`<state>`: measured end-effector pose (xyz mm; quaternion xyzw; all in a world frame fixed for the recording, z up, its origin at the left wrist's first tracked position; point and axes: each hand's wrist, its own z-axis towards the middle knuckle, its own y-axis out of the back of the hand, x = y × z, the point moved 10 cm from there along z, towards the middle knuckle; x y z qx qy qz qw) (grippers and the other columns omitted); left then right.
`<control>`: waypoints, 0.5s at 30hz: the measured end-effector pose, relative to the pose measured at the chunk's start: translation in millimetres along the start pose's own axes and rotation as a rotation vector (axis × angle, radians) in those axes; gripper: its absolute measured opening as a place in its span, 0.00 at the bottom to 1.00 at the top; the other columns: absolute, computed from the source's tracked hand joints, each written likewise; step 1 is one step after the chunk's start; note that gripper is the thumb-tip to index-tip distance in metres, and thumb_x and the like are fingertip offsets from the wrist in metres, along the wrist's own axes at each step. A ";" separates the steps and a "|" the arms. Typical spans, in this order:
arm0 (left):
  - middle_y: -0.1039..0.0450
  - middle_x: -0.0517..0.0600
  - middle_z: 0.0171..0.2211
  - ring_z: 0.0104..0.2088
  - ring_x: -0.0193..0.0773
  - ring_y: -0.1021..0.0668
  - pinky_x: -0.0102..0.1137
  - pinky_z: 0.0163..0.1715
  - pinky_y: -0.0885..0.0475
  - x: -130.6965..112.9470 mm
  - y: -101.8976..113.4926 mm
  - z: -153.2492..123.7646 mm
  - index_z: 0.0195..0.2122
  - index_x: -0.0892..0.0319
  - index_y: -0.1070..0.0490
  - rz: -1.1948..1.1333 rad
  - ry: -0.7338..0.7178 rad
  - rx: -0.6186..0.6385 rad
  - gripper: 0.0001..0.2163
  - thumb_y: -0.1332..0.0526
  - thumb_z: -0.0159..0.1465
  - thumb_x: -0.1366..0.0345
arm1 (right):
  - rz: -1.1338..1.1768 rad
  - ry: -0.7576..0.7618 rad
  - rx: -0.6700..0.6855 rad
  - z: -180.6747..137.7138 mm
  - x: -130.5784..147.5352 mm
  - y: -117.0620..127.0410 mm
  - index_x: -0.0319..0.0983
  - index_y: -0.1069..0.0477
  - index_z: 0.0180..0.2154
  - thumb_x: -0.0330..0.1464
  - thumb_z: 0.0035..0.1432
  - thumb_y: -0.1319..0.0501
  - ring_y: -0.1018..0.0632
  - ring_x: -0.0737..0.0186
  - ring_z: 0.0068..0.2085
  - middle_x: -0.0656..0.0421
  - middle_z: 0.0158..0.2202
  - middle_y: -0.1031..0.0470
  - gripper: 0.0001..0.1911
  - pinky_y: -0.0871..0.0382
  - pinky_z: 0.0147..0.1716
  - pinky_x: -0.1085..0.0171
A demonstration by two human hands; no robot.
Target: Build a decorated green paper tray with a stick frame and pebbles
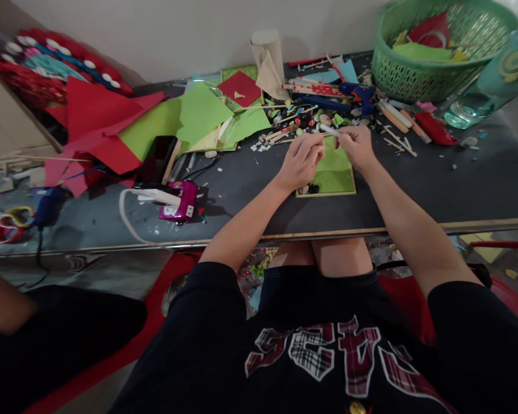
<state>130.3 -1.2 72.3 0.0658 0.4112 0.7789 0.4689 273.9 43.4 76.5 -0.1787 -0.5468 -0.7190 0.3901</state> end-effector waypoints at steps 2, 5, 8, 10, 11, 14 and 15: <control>0.27 0.60 0.57 0.62 0.52 0.26 0.57 0.67 0.35 12.6 6.4 0.8 0.51 0.51 0.29 -0.029 0.096 -0.063 0.23 0.62 0.78 0.51 | -0.170 -0.042 -0.109 0.3 -14.5 16.0 0.39 0.30 0.26 0.39 0.67 0.45 0.26 0.54 0.33 0.55 0.22 0.36 0.19 0.28 0.43 0.52; 0.27 0.60 0.56 0.62 0.52 0.27 0.56 0.63 0.31 40.1 2.0 1.8 0.50 0.49 0.29 -0.071 0.238 -0.088 0.18 0.57 0.78 0.51 | -0.412 -0.069 -0.215 -3.6 -23.1 28.4 0.39 0.25 0.36 0.44 0.70 0.45 0.24 0.41 0.47 0.49 0.31 0.27 0.18 0.32 0.55 0.38; 0.27 0.59 0.56 0.60 0.49 0.26 0.48 0.54 0.23 63.7 -18.8 0.8 0.48 0.49 0.29 -0.125 0.312 -0.026 0.13 0.51 0.77 0.53 | -0.494 -0.096 -0.310 -10.7 -18.2 34.3 0.39 0.26 0.52 0.46 0.71 0.47 0.27 0.35 0.57 0.43 0.45 0.23 0.21 0.37 0.58 0.30; 0.27 0.58 0.57 0.60 0.47 0.26 0.42 0.49 0.22 73.5 -30.6 -0.8 0.46 0.51 0.29 -0.151 0.342 0.003 0.10 0.48 0.76 0.56 | -0.477 -0.080 -0.318 -13.1 -8.1 32.2 0.41 0.28 0.57 0.48 0.71 0.46 0.30 0.34 0.61 0.42 0.54 0.25 0.23 0.39 0.60 0.31; 0.27 0.58 0.57 0.60 0.47 0.26 0.41 0.49 0.22 75.8 -34.8 -1.2 0.45 0.51 0.29 -0.158 0.348 0.013 0.09 0.47 0.76 0.58 | -0.453 -0.055 -0.290 -12.8 -1.9 28.0 0.42 0.27 0.57 0.48 0.71 0.45 0.31 0.35 0.62 0.42 0.57 0.27 0.23 0.39 0.61 0.32; 0.25 0.57 0.55 0.58 0.46 0.25 0.44 0.54 0.24 75.4 -39.5 -0.1 0.43 0.52 0.28 -0.159 0.343 0.030 0.07 0.46 0.75 0.63 | -0.349 0.041 -0.131 -9.1 15.2 7.4 0.45 0.22 0.50 0.50 0.70 0.42 0.32 0.37 0.65 0.47 0.59 0.27 0.20 0.42 0.64 0.34; 0.24 0.57 0.54 0.57 0.46 0.24 0.46 0.57 0.25 74.2 -39.5 0.7 0.42 0.52 0.28 -0.157 0.338 0.034 0.07 0.46 0.74 0.64 | -0.317 0.062 -0.084 -8.1 18.4 1.2 0.45 0.21 0.47 0.50 0.69 0.41 0.32 0.37 0.65 0.48 0.60 0.27 0.19 0.42 0.65 0.35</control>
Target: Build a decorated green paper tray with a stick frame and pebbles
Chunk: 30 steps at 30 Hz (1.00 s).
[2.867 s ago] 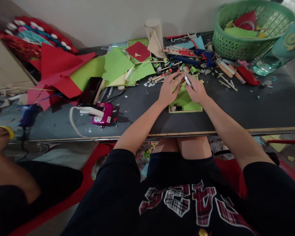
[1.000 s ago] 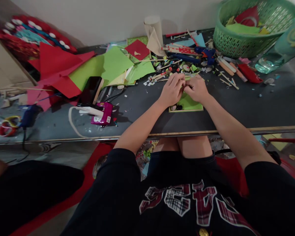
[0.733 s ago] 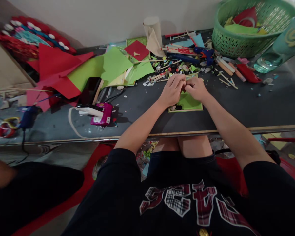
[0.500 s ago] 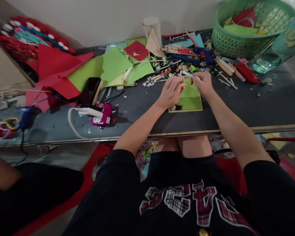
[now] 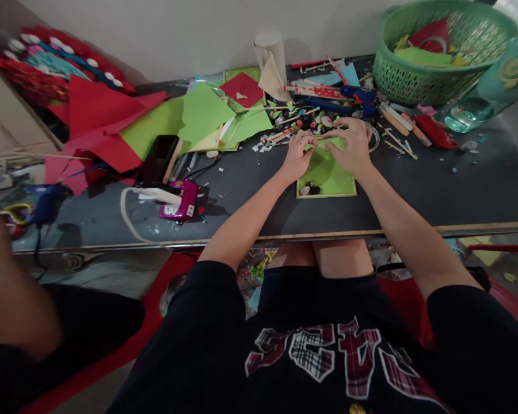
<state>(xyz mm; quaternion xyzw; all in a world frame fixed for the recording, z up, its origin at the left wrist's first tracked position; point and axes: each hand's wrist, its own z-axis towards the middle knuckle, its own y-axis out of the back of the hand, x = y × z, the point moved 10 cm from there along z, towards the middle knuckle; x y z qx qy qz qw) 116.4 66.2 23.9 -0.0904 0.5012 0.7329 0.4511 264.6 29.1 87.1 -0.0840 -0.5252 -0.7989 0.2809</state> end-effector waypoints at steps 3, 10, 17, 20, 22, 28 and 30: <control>0.23 0.56 0.53 0.57 0.47 0.23 0.49 0.61 0.28 -2.8 -0.1 1.0 0.42 0.52 0.29 0.001 -0.009 0.012 0.07 0.46 0.74 0.65 | 0.072 0.032 0.057 1.4 4.5 -8.9 0.44 0.19 0.42 0.52 0.68 0.39 0.31 0.39 0.65 0.50 0.60 0.27 0.20 0.42 0.65 0.36; 0.23 0.58 0.56 0.60 0.50 0.24 0.51 0.63 0.30 -0.4 -1.4 1.4 0.45 0.52 0.27 0.024 0.001 0.013 0.08 0.45 0.75 0.62 | 0.125 0.052 0.050 0.5 3.5 -9.6 0.44 0.20 0.39 0.56 0.65 0.38 0.28 0.41 0.62 0.50 0.56 0.23 0.23 0.40 0.64 0.37; 0.25 0.57 0.59 0.62 0.48 0.25 0.46 0.59 0.26 -10.4 6.8 -2.0 0.48 0.51 0.24 -0.020 0.020 0.007 0.12 0.47 0.76 0.60 | 0.083 0.048 0.018 0.5 6.6 -4.0 0.43 0.22 0.38 0.54 0.67 0.39 0.29 0.40 0.62 0.48 0.57 0.25 0.22 0.39 0.64 0.36; 0.27 0.57 0.62 0.63 0.48 0.25 0.44 0.55 0.23 -20.9 14.3 -5.2 0.53 0.49 0.26 -0.009 0.009 0.001 0.14 0.50 0.77 0.56 | 0.063 0.060 0.021 0.3 7.1 -4.0 0.44 0.23 0.40 0.51 0.69 0.41 0.30 0.41 0.62 0.49 0.57 0.26 0.19 0.38 0.63 0.37; 0.29 0.58 0.64 0.64 0.50 0.26 0.45 0.56 0.24 -23.1 23.9 -6.3 0.60 0.46 0.30 0.035 0.021 -0.030 0.17 0.50 0.77 0.51 | 0.029 0.039 0.004 0.4 2.5 -3.0 0.44 0.24 0.42 0.47 0.71 0.43 0.30 0.42 0.62 0.48 0.57 0.26 0.16 0.38 0.64 0.39; 0.22 0.59 0.54 0.56 0.51 0.22 0.47 0.57 0.26 0.6 65.3 -6.8 0.57 0.50 0.29 0.122 0.193 -0.168 0.21 0.46 0.74 0.44 | -0.125 -0.162 -0.149 -0.2 -33.7 12.6 0.41 0.28 0.48 0.42 0.72 0.45 0.30 0.39 0.61 0.44 0.56 0.28 0.13 0.35 0.60 0.38; 0.19 0.56 0.41 0.47 0.49 0.19 0.45 0.53 0.24 7.5 63.0 -7.1 0.44 0.53 0.24 0.177 0.259 -0.071 0.18 0.42 0.72 0.45 | -0.148 -0.216 -0.177 -1.6 -43.6 16.4 0.40 0.30 0.50 0.39 0.67 0.39 0.29 0.39 0.59 0.44 0.54 0.28 0.14 0.33 0.59 0.38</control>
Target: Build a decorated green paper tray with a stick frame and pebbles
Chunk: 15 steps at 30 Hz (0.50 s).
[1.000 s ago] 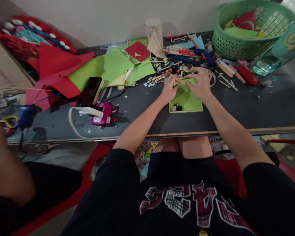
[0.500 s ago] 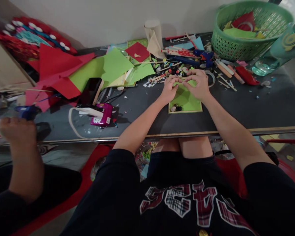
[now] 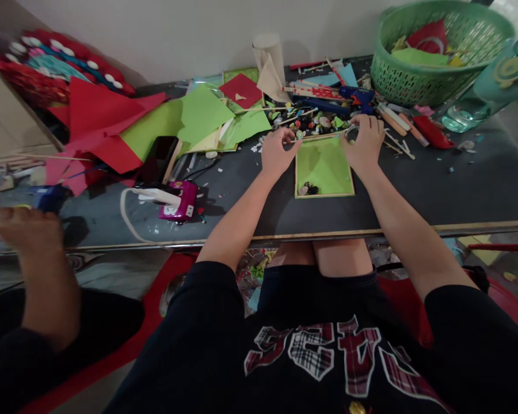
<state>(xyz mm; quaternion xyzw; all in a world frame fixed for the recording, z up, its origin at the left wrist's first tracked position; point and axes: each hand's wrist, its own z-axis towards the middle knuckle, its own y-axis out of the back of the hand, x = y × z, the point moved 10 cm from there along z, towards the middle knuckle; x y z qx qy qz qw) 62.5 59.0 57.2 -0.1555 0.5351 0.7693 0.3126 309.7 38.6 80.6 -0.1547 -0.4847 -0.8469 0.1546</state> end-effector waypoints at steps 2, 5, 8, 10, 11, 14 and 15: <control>0.21 0.54 0.32 0.40 0.47 0.19 0.43 0.49 0.23 4.2 -8.6 -2.2 0.33 0.55 0.25 0.092 0.065 0.121 0.16 0.37 0.69 0.48 | 0.003 -0.020 0.029 -0.3 -5.8 -3.8 0.39 0.31 0.52 0.36 0.62 0.35 0.26 0.40 0.55 0.45 0.52 0.27 0.18 0.29 0.56 0.40; 0.21 0.56 0.31 0.39 0.48 0.19 0.43 0.46 0.22 4.0 -12.7 -6.5 0.27 0.56 0.27 0.197 0.131 0.184 0.13 0.36 0.67 0.56 | 0.046 -0.016 0.068 -2.5 -9.6 -10.9 0.41 0.33 0.53 0.37 0.63 0.36 0.23 0.44 0.49 0.47 0.51 0.26 0.18 0.24 0.49 0.43; 0.24 0.56 0.29 0.40 0.51 0.19 0.46 0.47 0.22 -1.0 -12.1 -8.2 0.24 0.57 0.28 0.247 0.158 0.185 0.12 0.38 0.65 0.62 | 0.050 -0.006 0.060 -4.5 -11.1 -13.2 0.43 0.33 0.52 0.39 0.63 0.38 0.22 0.47 0.45 0.47 0.52 0.25 0.17 0.23 0.44 0.45; 0.26 0.56 0.26 0.39 0.53 0.19 0.48 0.47 0.22 -4.3 -13.5 -9.6 0.22 0.58 0.30 0.280 0.171 0.211 0.13 0.38 0.64 0.63 | 0.023 0.004 0.084 -5.4 -9.9 -15.6 0.43 0.32 0.52 0.36 0.62 0.39 0.22 0.47 0.45 0.47 0.53 0.25 0.17 0.23 0.44 0.46; 0.27 0.57 0.25 0.38 0.54 0.18 0.49 0.46 0.22 -6.0 -14.4 -10.7 0.21 0.58 0.30 0.294 0.176 0.227 0.13 0.38 0.63 0.64 | 0.014 0.012 0.098 -5.6 -8.4 -16.3 0.43 0.32 0.52 0.34 0.61 0.39 0.22 0.47 0.45 0.46 0.53 0.25 0.17 0.23 0.44 0.46; 0.29 0.57 0.24 0.39 0.57 0.18 0.51 0.46 0.22 -8.0 -14.9 -14.4 0.21 0.59 0.30 0.302 0.208 0.250 0.13 0.37 0.62 0.65 | 0.031 0.042 0.111 -5.4 -1.6 -12.9 0.42 0.32 0.54 0.33 0.63 0.42 0.23 0.45 0.48 0.45 0.51 0.25 0.17 0.24 0.46 0.46; 0.29 0.56 0.24 0.39 0.57 0.18 0.51 0.46 0.22 -7.2 -14.6 -15.4 0.21 0.59 0.30 0.292 0.220 0.246 0.12 0.37 0.62 0.64 | 0.050 0.051 0.100 -4.9 0.8 -9.4 0.42 0.32 0.55 0.34 0.65 0.44 0.23 0.45 0.49 0.45 0.50 0.25 0.17 0.24 0.48 0.46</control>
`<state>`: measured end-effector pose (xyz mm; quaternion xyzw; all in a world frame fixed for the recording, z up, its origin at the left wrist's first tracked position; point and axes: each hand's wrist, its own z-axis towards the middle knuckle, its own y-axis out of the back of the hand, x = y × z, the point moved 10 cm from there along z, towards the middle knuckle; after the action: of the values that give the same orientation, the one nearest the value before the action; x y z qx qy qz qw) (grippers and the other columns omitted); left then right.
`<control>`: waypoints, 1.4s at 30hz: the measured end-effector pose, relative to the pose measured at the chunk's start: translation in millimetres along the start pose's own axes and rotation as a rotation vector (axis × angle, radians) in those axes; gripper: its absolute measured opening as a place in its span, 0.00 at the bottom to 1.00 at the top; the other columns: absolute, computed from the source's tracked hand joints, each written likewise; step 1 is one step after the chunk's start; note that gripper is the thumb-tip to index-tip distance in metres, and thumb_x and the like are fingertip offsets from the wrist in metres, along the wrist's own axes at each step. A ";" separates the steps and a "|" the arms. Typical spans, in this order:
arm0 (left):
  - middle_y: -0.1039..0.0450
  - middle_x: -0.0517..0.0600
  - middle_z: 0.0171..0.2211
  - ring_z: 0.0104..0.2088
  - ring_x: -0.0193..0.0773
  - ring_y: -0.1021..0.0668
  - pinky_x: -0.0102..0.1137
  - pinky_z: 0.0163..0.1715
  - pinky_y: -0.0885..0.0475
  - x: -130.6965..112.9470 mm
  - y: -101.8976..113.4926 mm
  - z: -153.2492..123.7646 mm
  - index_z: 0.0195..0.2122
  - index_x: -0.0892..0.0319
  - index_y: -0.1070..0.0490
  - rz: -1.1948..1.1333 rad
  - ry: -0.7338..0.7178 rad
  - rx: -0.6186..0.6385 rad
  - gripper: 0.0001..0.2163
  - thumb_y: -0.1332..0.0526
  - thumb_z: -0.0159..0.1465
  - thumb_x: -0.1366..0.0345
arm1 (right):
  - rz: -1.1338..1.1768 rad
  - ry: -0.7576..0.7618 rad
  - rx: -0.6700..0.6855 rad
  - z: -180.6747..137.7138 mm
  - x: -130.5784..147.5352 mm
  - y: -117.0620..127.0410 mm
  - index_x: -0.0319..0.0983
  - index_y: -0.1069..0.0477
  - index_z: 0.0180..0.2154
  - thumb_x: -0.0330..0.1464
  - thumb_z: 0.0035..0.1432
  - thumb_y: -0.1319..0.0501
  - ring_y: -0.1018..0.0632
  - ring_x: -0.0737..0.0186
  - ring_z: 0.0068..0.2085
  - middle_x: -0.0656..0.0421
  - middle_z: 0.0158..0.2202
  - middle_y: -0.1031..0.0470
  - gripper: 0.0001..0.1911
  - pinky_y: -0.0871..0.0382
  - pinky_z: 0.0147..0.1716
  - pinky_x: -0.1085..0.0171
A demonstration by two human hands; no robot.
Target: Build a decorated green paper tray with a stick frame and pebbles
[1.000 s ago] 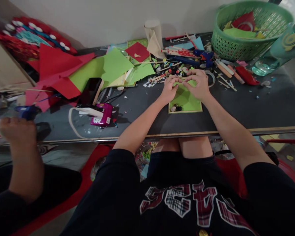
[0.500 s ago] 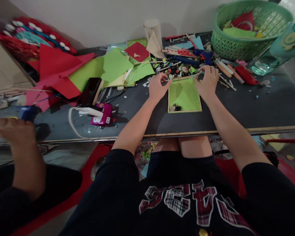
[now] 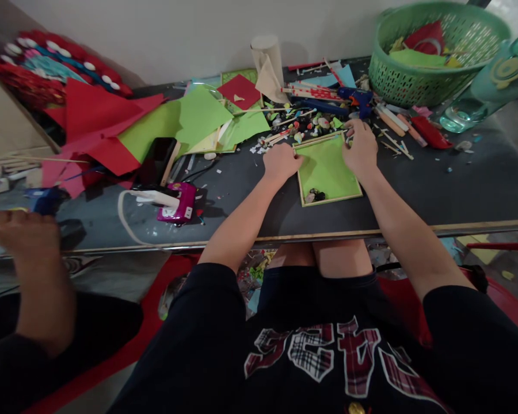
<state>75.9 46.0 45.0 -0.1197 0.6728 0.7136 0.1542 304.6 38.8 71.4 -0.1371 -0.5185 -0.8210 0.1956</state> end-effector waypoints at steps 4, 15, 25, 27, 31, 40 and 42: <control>0.26 0.57 0.27 0.42 0.57 0.19 0.51 0.47 0.22 3.9 3.7 6.5 0.24 0.57 0.29 -0.079 -0.075 -0.108 0.11 0.35 0.63 0.63 | 0.018 -0.002 -0.067 1.9 3.8 21.7 0.43 0.34 0.59 0.37 0.72 0.51 0.24 0.44 0.51 0.44 0.49 0.26 0.18 0.26 0.50 0.45; 0.19 0.60 0.42 0.57 0.59 0.23 0.53 0.62 0.29 -6.1 0.0 29.2 0.45 0.54 0.23 -0.152 -0.377 -0.235 0.22 0.44 0.71 0.40 | -0.154 -0.151 -0.147 12.3 -24.8 48.4 0.34 0.32 0.61 0.18 0.62 0.41 0.27 0.44 0.62 0.41 0.64 0.33 0.26 0.33 0.62 0.52; 0.31 0.62 0.67 0.74 0.61 0.41 0.57 0.72 0.40 58.5 33.8 31.0 0.62 0.54 0.29 -0.187 -0.062 -0.336 0.23 0.49 0.74 0.49 | -0.245 -0.122 0.194 2.8 -0.3 1.4 0.38 0.30 0.58 0.39 0.69 0.42 0.20 0.42 0.51 0.47 0.44 0.21 0.21 0.28 0.54 0.45; 0.35 0.58 0.71 0.75 0.60 0.43 0.56 0.73 0.43 44.8 31.8 27.8 0.65 0.49 0.30 -0.143 -0.143 -0.298 0.22 0.46 0.74 0.50 | -0.262 -0.139 0.254 1.2 -1.4 -8.8 0.36 0.32 0.61 0.39 0.68 0.42 0.20 0.41 0.50 0.46 0.43 0.20 0.23 0.27 0.52 0.45; 0.34 0.51 0.71 0.73 0.57 0.38 0.57 0.71 0.41 1.5 18.7 19.5 0.62 0.45 0.26 -0.078 -0.365 -0.199 0.19 0.49 0.76 0.58 | -0.259 -0.134 0.277 0.0 0.2 -12.9 0.37 0.35 0.66 0.35 0.70 0.44 0.20 0.41 0.52 0.44 0.47 0.20 0.25 0.26 0.51 0.46; 0.24 0.55 0.61 0.68 0.55 0.31 0.53 0.68 0.34 -3.5 4.5 30.7 0.57 0.50 0.25 -0.064 -0.412 -0.194 0.16 0.47 0.74 0.62 | -0.281 -0.205 0.305 -10.8 18.0 -9.7 0.37 0.39 0.69 0.32 0.69 0.43 0.20 0.38 0.51 0.41 0.50 0.22 0.29 0.26 0.49 0.45; 0.25 0.56 0.62 0.68 0.55 0.31 0.53 0.68 0.35 -0.9 2.5 31.5 0.60 0.49 0.26 -0.063 -0.408 -0.188 0.17 0.47 0.74 0.61 | -0.257 -0.219 0.292 -10.2 16.4 -10.7 0.37 0.39 0.69 0.33 0.69 0.43 0.20 0.38 0.51 0.42 0.49 0.22 0.30 0.26 0.49 0.44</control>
<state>76.8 77.2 49.7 -0.0076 0.5542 0.7773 0.2976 284.9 30.7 65.5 -0.1282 -0.6634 -0.7356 0.0496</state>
